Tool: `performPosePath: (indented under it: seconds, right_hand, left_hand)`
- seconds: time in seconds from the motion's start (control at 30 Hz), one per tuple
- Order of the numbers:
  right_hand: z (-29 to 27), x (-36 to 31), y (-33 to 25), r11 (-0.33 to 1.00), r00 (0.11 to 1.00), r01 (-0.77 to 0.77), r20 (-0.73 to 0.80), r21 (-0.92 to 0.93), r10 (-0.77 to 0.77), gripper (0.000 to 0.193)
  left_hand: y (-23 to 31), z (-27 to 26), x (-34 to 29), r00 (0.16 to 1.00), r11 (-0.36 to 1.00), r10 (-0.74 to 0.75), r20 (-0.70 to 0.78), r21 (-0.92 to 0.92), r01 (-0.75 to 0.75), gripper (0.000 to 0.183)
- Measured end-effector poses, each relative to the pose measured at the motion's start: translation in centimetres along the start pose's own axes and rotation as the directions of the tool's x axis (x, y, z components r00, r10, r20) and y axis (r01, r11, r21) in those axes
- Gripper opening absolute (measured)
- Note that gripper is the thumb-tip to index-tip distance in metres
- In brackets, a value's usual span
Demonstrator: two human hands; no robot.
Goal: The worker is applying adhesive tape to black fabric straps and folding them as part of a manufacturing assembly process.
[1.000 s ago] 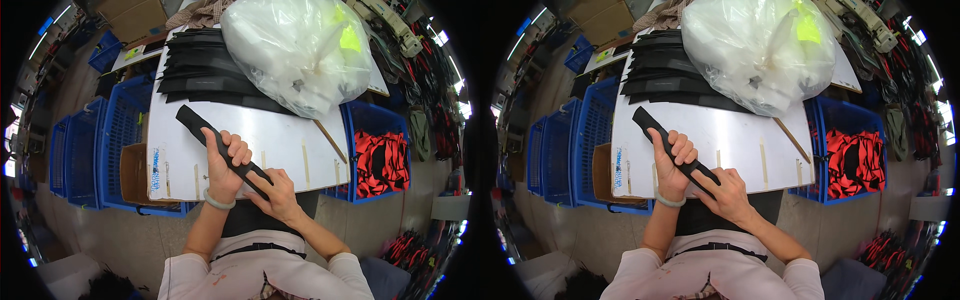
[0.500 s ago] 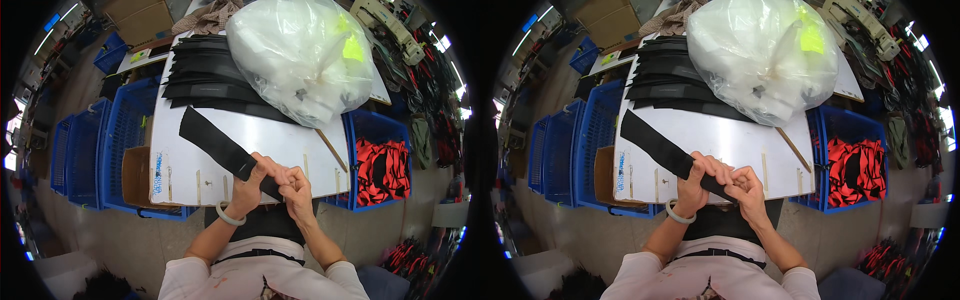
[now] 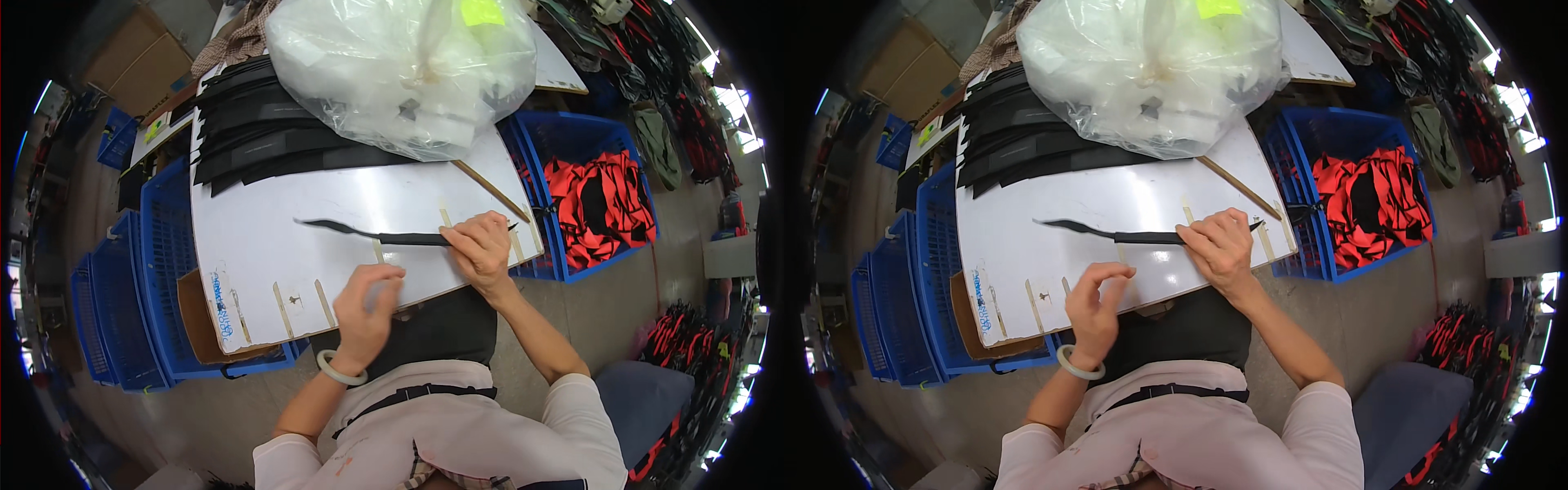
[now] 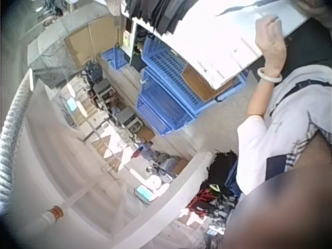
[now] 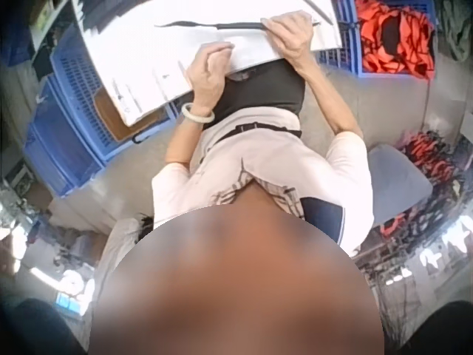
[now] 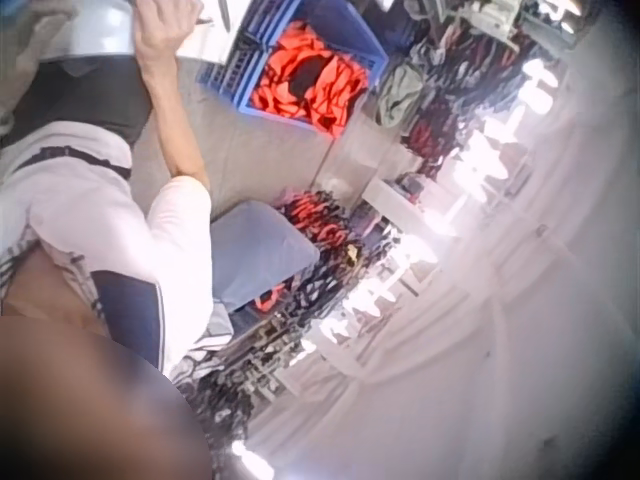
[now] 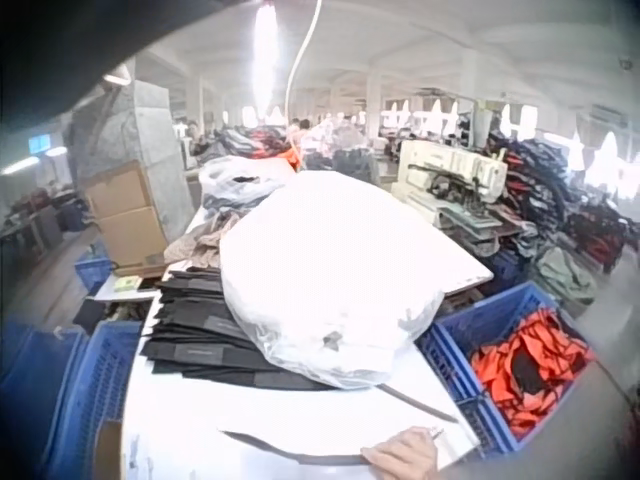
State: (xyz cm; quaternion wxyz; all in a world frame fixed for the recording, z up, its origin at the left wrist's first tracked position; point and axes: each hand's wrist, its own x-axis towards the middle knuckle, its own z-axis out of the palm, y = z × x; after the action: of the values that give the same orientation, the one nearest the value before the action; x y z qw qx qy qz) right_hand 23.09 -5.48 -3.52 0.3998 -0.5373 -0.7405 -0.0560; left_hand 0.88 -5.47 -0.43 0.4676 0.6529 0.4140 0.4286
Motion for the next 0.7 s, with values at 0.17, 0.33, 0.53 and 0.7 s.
performPosePath:
  seconds: [0.17, 0.33, 0.53, 0.7]
  right_hand:
    - [-0.9, -3.1, 0.3, 0.996, 0.942, 0.063, 0.333, -0.069, -0.037, 0.044]
    - [-4.2, -6.6, 2.0, 0.985, 0.905, -0.049, 0.410, -0.165, 0.113, 0.058]
    - [-4.9, -8.1, 2.5, 0.985, 0.927, -0.092, 0.348, -0.147, 0.139, 0.055]
    - [-4.9, -8.6, 2.8, 0.987, 0.947, -0.097, 0.293, -0.131, 0.132, 0.051]
  left_hand:
    - [-1.8, 2.5, 0.7, 0.890, 0.788, 0.225, 0.396, 0.464, -0.405, 0.063]
    - [-3.4, 2.8, 0.2, 0.853, 0.646, 0.064, 0.517, 0.631, -0.431, 0.075]
    - [-2.6, 4.5, -1.0, 0.842, 0.629, 0.037, 0.538, 0.642, -0.438, 0.080]
    - [-2.4, 5.4, -1.6, 0.848, 0.604, 0.045, 0.528, 0.662, -0.444, 0.079]
